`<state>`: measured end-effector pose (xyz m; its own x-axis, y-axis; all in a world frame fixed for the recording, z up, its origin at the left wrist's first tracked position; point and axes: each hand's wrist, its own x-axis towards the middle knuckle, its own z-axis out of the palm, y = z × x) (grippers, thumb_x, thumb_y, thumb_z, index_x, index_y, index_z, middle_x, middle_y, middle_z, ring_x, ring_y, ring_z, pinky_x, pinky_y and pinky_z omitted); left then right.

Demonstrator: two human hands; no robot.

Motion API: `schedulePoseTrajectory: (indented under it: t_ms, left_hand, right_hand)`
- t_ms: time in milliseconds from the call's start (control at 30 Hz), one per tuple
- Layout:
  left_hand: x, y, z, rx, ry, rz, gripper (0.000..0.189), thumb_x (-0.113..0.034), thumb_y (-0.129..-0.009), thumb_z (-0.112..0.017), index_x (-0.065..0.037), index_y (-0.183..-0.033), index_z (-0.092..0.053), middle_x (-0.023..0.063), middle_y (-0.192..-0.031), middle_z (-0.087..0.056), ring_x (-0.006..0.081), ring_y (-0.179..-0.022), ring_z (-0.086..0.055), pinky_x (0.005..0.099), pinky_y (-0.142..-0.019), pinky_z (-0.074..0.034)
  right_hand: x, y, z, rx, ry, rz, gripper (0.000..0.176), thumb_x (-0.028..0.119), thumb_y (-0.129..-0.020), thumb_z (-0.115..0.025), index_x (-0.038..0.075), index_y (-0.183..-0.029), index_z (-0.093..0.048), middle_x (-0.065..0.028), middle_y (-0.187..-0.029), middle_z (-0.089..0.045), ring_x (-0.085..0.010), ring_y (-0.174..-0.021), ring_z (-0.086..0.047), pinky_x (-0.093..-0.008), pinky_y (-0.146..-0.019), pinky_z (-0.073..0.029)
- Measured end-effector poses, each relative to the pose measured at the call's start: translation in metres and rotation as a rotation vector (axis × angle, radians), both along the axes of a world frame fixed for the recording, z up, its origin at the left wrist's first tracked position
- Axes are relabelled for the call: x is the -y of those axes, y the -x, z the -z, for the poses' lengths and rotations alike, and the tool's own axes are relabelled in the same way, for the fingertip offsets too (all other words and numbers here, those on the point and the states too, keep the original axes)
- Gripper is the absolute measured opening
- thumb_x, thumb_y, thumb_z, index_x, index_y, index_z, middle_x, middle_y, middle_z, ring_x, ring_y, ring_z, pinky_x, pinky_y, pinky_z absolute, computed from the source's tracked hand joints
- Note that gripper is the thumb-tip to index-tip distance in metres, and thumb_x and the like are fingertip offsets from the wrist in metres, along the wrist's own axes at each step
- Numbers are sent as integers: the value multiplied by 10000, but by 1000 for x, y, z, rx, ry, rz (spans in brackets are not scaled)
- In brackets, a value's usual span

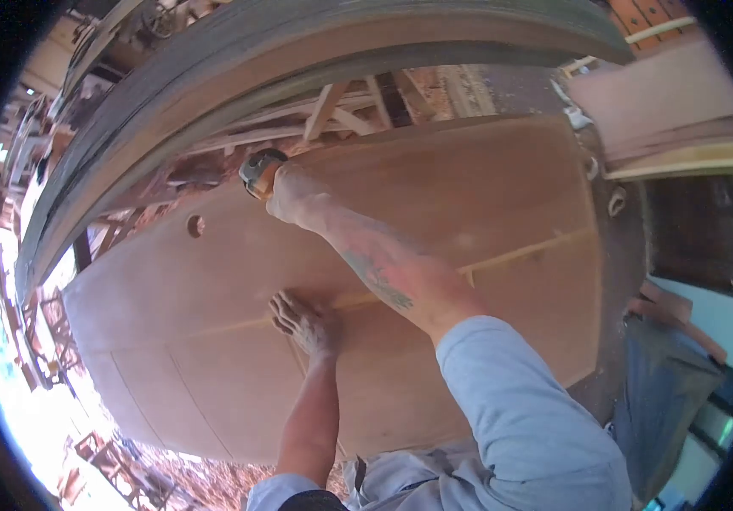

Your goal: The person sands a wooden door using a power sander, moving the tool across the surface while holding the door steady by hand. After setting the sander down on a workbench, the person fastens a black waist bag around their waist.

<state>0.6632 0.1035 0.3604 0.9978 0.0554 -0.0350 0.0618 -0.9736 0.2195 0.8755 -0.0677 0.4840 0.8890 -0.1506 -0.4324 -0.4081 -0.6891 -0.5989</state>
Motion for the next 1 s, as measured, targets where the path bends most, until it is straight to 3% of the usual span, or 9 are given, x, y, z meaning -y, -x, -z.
schedulePoseTrajectory:
  t_ms: [200,333,400,467,533,767,867,933,1000]
  left_hand:
    - [3,-2,-2,88,-38,39,692,-294,-951,-510,52,-1501,-274,247,-1528,-306,411,-1468,-217,570,-1187,-175]
    - [-2,-6,-2,97,-70,50,723,-324,-962,-495,42,-1523,-223,250,-1554,-292,406,-1473,-212,568,-1183,-160]
    - [4,-7,-15,53,-60,33,684,-288,-969,-479,62,-1510,-249,251,-1546,-286,409,-1469,-208,565,-1186,-164]
    - [10,-12,-1,86,-71,8,675,-288,-976,-467,59,-1512,-247,252,-1548,-283,407,-1472,-202,564,-1189,-156]
    - [-8,-8,0,83,-133,30,667,-289,-983,-456,56,-1513,-245,253,-1550,-279,405,-1474,-197,564,-1191,-148]
    - [7,-1,4,35,-264,6,663,-313,-998,-438,32,-1529,-240,230,-1575,-272,402,-1484,-179,544,-1202,-135]
    - [75,40,-1,-6,-371,52,710,-356,-998,-433,35,-1543,-200,219,-1611,-208,387,-1509,-122,529,-1215,-112]
    - [130,88,8,-48,-52,27,742,-392,-1007,-406,44,-1550,-150,212,-1633,-138,380,-1520,-83,535,-1218,-82]
    - [187,119,6,-104,-83,-26,750,-399,-1017,-379,50,-1552,-107,220,-1636,-97,377,-1522,-63,540,-1220,-41]
  right_hand:
    - [117,57,-14,13,187,148,420,278,-705,-734,-68,-941,-707,-257,-920,-714,-373,-919,-713,-442,-818,-568]
    - [219,103,-6,-16,176,426,469,315,-654,-784,-58,-932,-720,-238,-888,-722,-308,-862,-733,-400,-758,-567]
    - [270,123,-18,-52,185,504,492,327,-654,-790,-2,-1016,-735,-215,-1045,-723,-326,-984,-711,-395,-873,-552]
    - [321,144,-19,52,218,508,519,350,-642,-798,18,-1037,-737,-208,-1049,-724,-311,-996,-710,-385,-873,-550]
    - [371,151,-5,-121,334,596,511,328,-639,-792,17,-1040,-735,-210,-1045,-722,-300,-1005,-706,-375,-876,-544]
    - [453,192,-20,-104,357,610,535,312,-618,-771,-37,-1020,-722,-230,-1033,-715,-321,-1014,-698,-370,-870,-539]
    - [477,197,-13,-109,361,630,529,316,-617,-767,-45,-1001,-719,-231,-1039,-713,-329,-1025,-694,-371,-871,-539]
    - [490,203,-13,-88,355,616,637,352,-581,-775,-113,-1009,-691,-275,-1082,-694,-341,-1015,-694,-388,-883,-543]
    - [513,207,5,-102,352,675,594,341,-596,-779,-78,-1010,-703,-263,-1075,-699,-339,-1025,-692,-385,-890,-540]
